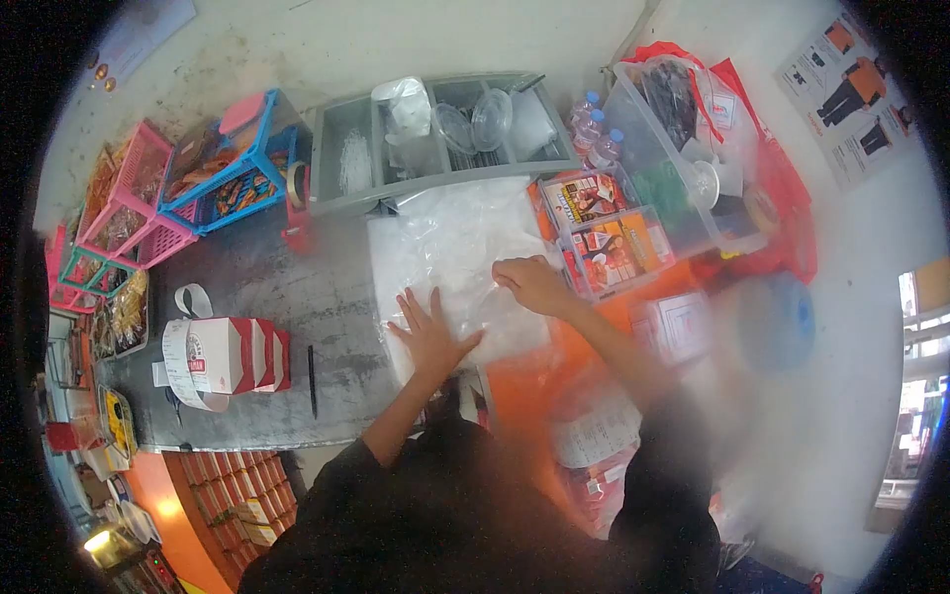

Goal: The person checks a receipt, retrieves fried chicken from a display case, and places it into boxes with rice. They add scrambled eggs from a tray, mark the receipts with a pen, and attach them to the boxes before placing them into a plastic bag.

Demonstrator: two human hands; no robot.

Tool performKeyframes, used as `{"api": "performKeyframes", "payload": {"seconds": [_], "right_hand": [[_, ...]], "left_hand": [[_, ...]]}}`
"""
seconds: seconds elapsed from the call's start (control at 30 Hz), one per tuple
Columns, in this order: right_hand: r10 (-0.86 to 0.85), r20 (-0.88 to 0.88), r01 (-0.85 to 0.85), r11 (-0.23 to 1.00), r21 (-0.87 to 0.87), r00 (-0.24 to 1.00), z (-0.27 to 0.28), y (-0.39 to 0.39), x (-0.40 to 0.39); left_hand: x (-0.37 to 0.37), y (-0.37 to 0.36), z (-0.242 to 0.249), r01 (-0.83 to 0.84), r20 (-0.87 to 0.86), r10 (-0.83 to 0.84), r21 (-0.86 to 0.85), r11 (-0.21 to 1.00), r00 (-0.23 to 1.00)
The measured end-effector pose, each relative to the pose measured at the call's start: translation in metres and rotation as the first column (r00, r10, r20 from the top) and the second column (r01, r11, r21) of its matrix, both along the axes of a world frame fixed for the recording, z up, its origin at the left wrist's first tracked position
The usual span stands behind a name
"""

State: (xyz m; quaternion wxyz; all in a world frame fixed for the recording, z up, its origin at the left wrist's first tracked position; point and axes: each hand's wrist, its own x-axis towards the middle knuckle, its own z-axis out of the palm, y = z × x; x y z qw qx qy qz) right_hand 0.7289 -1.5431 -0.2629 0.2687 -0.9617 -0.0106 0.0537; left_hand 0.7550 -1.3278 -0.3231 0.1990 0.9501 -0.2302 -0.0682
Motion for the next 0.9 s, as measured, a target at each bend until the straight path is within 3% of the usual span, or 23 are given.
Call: {"api": "performKeyframes", "payload": {"seconds": [0.03, 0.07, 0.13, 0.17, 0.2, 0.27, 0.3, 0.33, 0.4, 0.47, 0.5, 0.53, 0.57, 0.6, 0.63, 0.67, 0.7, 0.77, 0.8, 0.83, 0.87, 0.9], "right_hand": [[-0.035, -0.107, 0.051, 0.988, 0.147, 0.994, 0.009, 0.001, 0.003], [-0.031, -0.112, 0.048, 0.987, 0.151, 0.993, 0.014, -0.001, 0.003], [-0.159, 0.061, 0.109, 0.866, 0.489, 0.985, 0.027, -0.019, 0.003], [-0.393, -0.058, 0.357, 0.752, 0.554, 0.918, 0.056, -0.031, 0.003], [-0.686, -0.104, 0.518, 0.432, 0.738, 0.720, 0.101, -0.030, -0.001], [-0.772, 0.099, 0.469, 0.478, 0.743, 0.628, 0.165, -0.100, -0.020], [-0.823, 0.181, 0.495, 0.482, 0.723, 0.538, 0.233, -0.067, -0.030], [-0.756, 0.306, 0.547, 0.638, 0.542, 0.579, 0.269, -0.093, -0.037], [-0.471, 0.406, 0.453, 0.879, 0.145, 0.783, 0.324, -0.036, -0.052], [-0.345, 0.513, 0.445, 0.892, -0.082, 0.786, 0.319, 0.004, -0.061], [-0.332, 0.457, 0.484, 0.833, -0.268, 0.825, 0.312, 0.039, -0.064], [-0.336, 0.387, 0.493, 0.748, -0.444, 0.859, 0.304, 0.073, -0.068], [-0.222, 0.281, 0.349, 0.736, -0.579, 0.934, 0.292, 0.095, -0.073], [-0.110, 0.154, 0.186, 0.700, -0.689, 0.982, 0.279, 0.114, -0.075], [-0.079, 0.032, 0.080, 0.750, -0.656, 0.996, 0.272, 0.138, -0.074], [-0.031, -0.087, -0.029, 0.793, -0.608, 0.996, 0.268, 0.156, -0.072], [-0.018, -0.078, -0.033, 0.794, -0.607, 0.997, 0.274, 0.167, -0.069], [0.084, 0.004, -0.079, 0.953, -0.292, 0.996, 0.297, 0.189, -0.061], [0.118, 0.014, -0.109, 0.950, -0.291, 0.993, 0.311, 0.193, -0.058], [0.234, -0.169, -0.279, 0.899, -0.338, 0.957, 0.325, 0.190, -0.059], [0.318, -0.349, -0.439, 0.826, -0.355, 0.881, 0.334, 0.187, -0.058], [0.332, -0.342, -0.448, 0.821, -0.353, 0.879, 0.328, 0.184, -0.052]], "left_hand": [[0.002, 0.000, -0.001, 0.005, -0.002, -0.005, 0.006, 1.000, 1.000], [0.002, 0.003, -0.002, 0.014, -0.005, -0.014, 0.017, 1.000, 1.000], [0.005, 0.008, -0.002, 0.024, -0.015, -0.024, 0.048, 0.999, 1.000], [0.006, 0.010, -0.002, 0.041, -0.027, -0.039, 0.073, 0.996, 0.999], [0.006, 0.011, -0.001, 0.040, -0.029, -0.038, 0.070, 0.997, 0.999], [0.006, 0.013, 0.000, 0.075, -0.031, -0.073, 0.100, 0.992, 0.997], [0.006, 0.014, 0.000, 0.075, -0.030, -0.072, 0.092, 0.993, 0.997], [0.005, 0.015, -0.002, 0.088, -0.026, -0.086, 0.063, 0.994, 0.996], [0.005, 0.019, -0.013, 0.104, -0.008, -0.104, 0.026, 0.994, 0.995], [0.004, 0.026, -0.026, -0.013, -0.021, 0.006, -0.394, 0.919, 1.000], [0.003, 0.025, -0.011, 0.004, -0.013, -0.010, -0.398, 0.917, 1.000], [-0.003, 0.021, 0.025, 0.078, 0.002, -0.105, -0.683, 0.727, 0.994], [-0.010, 0.020, 0.062, 0.124, 0.040, -0.192, -0.885, 0.448, 0.981], [-0.014, 0.022, 0.103, 0.264, 0.118, -0.330, -0.856, 0.444, 0.936], [-0.018, 0.021, 0.130, 0.398, 0.189, -0.456, -0.815, 0.421, 0.870], [-0.024, 0.013, 0.124, 0.398, 0.096, -0.622, -0.840, 0.368, 0.777], [-0.029, 0.007, 0.127, 0.374, -0.011, -0.755, -0.864, 0.338, 0.656], [-0.017, 0.028, 0.134, -0.064, -0.175, -0.883, -0.984, 0.164, 0.436], [0.003, 0.068, 0.187, 0.307, -0.133, -0.880, -0.905, 0.295, 0.456], [0.023, 0.104, 0.216, 0.626, -0.098, -0.884, -0.671, 0.398, 0.457], [0.041, 0.132, 0.217, 0.695, -0.051, -0.936, -0.656, 0.295, 0.349], [0.055, 0.159, 0.220, 0.746, -0.011, -0.974, -0.641, 0.182, 0.228]]}}
